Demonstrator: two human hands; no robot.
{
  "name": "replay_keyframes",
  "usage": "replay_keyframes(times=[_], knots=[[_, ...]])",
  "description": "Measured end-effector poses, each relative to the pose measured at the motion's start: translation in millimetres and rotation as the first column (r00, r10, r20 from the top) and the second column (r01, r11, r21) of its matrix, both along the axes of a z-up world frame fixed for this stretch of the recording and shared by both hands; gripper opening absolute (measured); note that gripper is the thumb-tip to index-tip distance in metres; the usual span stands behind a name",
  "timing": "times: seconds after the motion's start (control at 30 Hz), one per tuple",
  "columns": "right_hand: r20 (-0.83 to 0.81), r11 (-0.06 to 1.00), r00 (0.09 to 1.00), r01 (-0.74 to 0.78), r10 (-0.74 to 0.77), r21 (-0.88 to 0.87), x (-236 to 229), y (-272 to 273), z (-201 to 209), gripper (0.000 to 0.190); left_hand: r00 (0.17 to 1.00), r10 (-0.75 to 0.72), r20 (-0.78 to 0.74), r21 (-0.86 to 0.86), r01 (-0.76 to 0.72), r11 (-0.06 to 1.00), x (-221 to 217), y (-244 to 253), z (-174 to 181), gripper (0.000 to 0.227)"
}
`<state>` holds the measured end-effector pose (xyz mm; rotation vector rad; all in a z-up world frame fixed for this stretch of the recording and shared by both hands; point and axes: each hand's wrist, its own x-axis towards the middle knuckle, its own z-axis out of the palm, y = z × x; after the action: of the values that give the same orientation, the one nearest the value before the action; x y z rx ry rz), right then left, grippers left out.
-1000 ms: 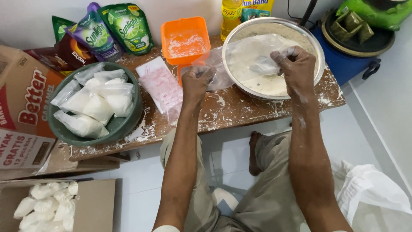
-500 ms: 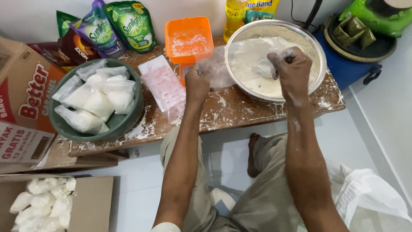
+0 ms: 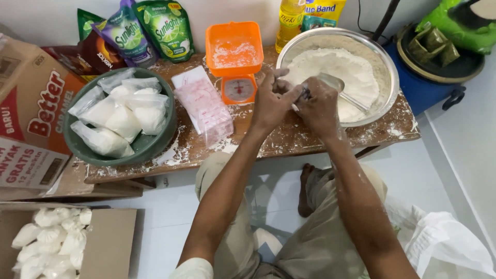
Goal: Scooping flour from a large bowl into small plastic bags and weighing them on a scale.
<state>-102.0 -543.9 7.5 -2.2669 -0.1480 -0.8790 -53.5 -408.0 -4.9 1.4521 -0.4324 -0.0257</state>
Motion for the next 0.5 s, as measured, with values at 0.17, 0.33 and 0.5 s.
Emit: replay_keyframes(times=[0.17, 0.33, 0.5], knots=[[0.105, 0.996, 0.992, -0.07, 0.064, 0.048, 1.6, -14.8, -2.8, 0.039, 0.997, -0.065, 0.029, -0.101, 0.068, 0.993, 23.7, -1.5, -1.8, 0.012], [0.106, 0.991, 0.993, -0.065, 0.052, 0.119, 5.2, -13.6, -10.9, 0.047, 0.999, 0.024, 0.027, -0.083, -0.022, 0.996, 27.4, 4.4, -2.8, 0.016], [0.078, 0.985, 0.985, -0.157, 0.151, 0.069, 6.6, 7.7, -5.1, 0.032, 0.991, -0.135, -0.02, -0.141, 0.131, 0.981, 23.5, 21.1, 2.0, 0.046]])
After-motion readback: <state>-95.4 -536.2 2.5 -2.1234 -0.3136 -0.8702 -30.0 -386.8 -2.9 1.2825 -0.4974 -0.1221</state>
